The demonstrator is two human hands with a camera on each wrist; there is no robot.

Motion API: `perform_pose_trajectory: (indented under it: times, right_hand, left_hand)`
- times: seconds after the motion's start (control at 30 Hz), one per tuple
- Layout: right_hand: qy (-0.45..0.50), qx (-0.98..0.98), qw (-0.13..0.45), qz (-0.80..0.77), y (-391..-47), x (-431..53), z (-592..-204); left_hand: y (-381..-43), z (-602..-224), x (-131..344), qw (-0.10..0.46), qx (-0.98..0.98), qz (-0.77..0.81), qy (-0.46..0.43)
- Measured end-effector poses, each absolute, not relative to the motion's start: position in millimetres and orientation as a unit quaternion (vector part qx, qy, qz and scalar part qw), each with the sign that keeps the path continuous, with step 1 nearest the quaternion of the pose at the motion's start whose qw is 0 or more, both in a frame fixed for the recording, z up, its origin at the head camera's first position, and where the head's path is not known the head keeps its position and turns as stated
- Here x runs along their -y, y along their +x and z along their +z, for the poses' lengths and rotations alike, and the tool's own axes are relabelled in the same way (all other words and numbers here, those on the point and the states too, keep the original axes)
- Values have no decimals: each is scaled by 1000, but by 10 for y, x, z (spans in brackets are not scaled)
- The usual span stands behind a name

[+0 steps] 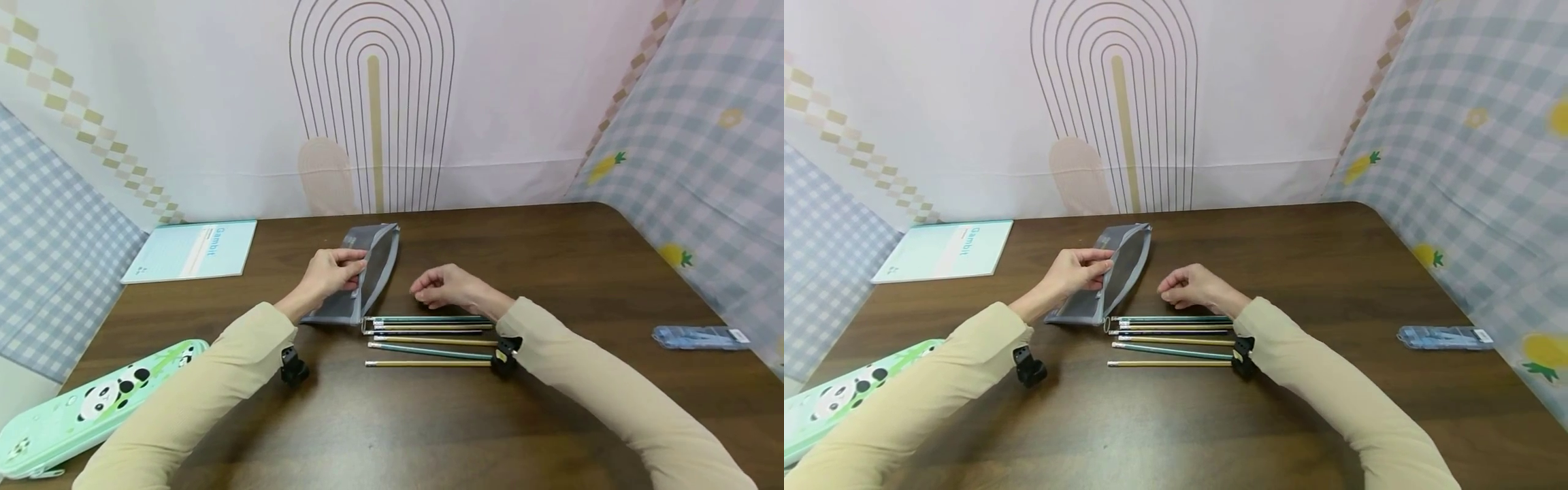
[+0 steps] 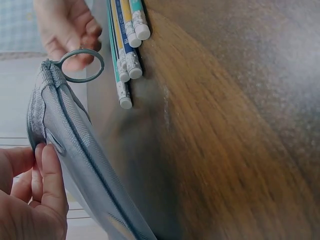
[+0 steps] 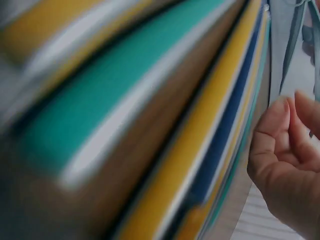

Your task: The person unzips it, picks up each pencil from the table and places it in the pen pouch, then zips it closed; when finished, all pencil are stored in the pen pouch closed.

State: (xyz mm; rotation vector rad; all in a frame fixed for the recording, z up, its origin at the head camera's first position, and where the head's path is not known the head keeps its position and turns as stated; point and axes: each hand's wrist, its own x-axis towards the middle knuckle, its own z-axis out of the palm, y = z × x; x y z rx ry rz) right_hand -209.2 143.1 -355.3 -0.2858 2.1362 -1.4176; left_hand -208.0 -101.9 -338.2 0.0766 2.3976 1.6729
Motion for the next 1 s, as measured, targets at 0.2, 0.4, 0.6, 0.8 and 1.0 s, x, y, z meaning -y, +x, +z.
perform_pose_trajectory:
  times: [0.2,0.4,0.6,0.8,1.0]
  right_hand:
    - [-188,-825,285,-450,-2054,-1558,-3583]
    - [-247,-829,276,-419,-2047,-1563,-3611]
    - [-296,-846,227,-381,-2031,-1548,-3612]
    - [-305,-872,180,-340,-2018,-1522,-3608]
    - [-317,-883,175,-299,-2014,-1501,-3621]
  left_hand:
    - [-2091,-3394,1041,111,-816,567,26]
    - [-2101,-3406,1062,114,-818,564,20]
    - [-2110,-3401,1097,109,-821,560,19]
    - [-2108,-3399,1127,108,-821,560,18]
    - [-2103,-3396,1145,108,-820,561,9]
